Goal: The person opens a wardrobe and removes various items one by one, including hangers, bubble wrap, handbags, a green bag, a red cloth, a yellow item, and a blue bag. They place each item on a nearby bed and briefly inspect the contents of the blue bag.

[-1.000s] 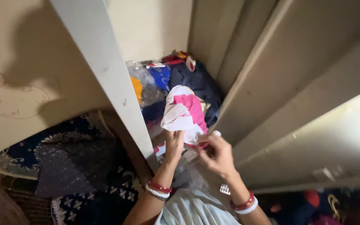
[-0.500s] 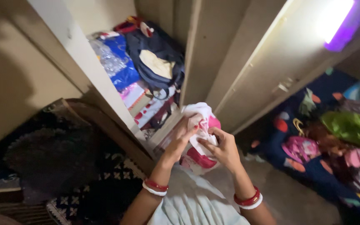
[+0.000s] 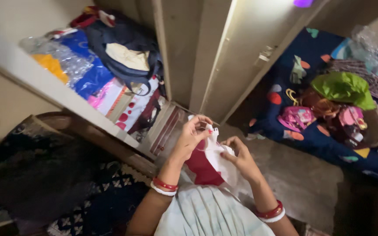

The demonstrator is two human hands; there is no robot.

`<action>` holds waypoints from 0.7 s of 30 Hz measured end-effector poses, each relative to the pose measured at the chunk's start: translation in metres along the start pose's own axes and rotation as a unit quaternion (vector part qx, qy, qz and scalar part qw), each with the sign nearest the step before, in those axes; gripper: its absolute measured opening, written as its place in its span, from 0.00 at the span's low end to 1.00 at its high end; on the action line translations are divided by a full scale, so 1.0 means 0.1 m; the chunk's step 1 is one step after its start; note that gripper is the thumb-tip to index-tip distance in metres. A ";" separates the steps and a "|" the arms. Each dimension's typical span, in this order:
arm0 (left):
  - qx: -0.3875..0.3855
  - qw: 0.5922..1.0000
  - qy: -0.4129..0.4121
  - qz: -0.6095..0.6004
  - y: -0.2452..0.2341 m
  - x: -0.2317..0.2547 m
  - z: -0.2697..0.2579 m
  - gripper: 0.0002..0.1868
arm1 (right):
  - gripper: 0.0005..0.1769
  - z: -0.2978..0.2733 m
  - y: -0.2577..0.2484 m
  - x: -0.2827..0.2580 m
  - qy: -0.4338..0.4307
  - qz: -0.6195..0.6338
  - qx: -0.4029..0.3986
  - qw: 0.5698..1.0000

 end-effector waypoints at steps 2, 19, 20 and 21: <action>-0.037 0.998 -0.001 -0.044 0.09 -0.02 0.03 0.10 | 0.23 -0.03 -0.04 0.07 0.084 0.095 -0.008 0.992; -0.005 0.954 0.058 0.293 0.70 0.11 0.22 0.27 | 0.22 -0.81 -1.51 0.37 -0.108 0.105 0.235 0.960; -0.022 0.948 0.074 0.309 0.80 0.15 0.21 0.29 | 0.23 -0.84 -1.51 0.25 -0.115 0.083 0.226 0.964; -0.033 0.949 0.046 0.309 0.90 0.13 0.21 0.32 | 0.25 -0.86 -1.50 0.13 -0.122 0.061 0.216 0.967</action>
Point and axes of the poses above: each hand's wrist, its own z-axis towards the middle knuckle, its own y-axis out of the palm, x = y × z, the point moved 6 cm from there along z, towards the middle knuckle, and after that the axes turned 1 degree about -x, right-handed, at the moved point
